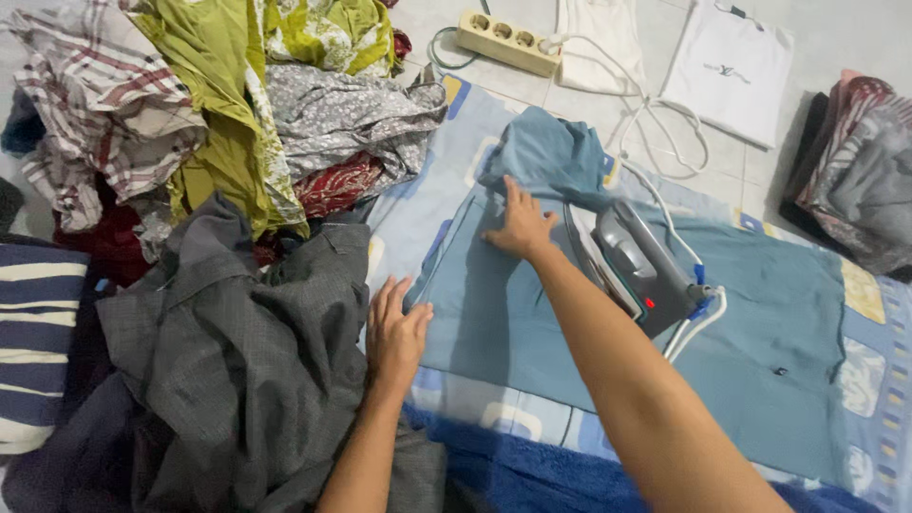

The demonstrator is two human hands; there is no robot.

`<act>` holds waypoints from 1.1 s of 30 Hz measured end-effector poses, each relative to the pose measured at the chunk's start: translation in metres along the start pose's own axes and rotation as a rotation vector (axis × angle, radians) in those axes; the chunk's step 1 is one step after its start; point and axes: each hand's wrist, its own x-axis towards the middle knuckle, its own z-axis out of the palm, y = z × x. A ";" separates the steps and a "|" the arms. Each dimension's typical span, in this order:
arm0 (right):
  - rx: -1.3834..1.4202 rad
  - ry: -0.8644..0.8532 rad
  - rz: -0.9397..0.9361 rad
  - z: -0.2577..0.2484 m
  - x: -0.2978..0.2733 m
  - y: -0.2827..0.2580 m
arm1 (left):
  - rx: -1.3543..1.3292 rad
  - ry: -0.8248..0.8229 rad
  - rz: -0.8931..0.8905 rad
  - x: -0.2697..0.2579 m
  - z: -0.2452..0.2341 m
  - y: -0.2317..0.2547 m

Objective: The person irons a blue shirt on a bed-like surface, folding the sleeves and ironing both sides before completing the fold.

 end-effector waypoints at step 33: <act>-0.122 0.116 0.106 -0.142 -0.098 0.124 | -0.375 -0.066 -0.135 -0.036 0.018 -0.028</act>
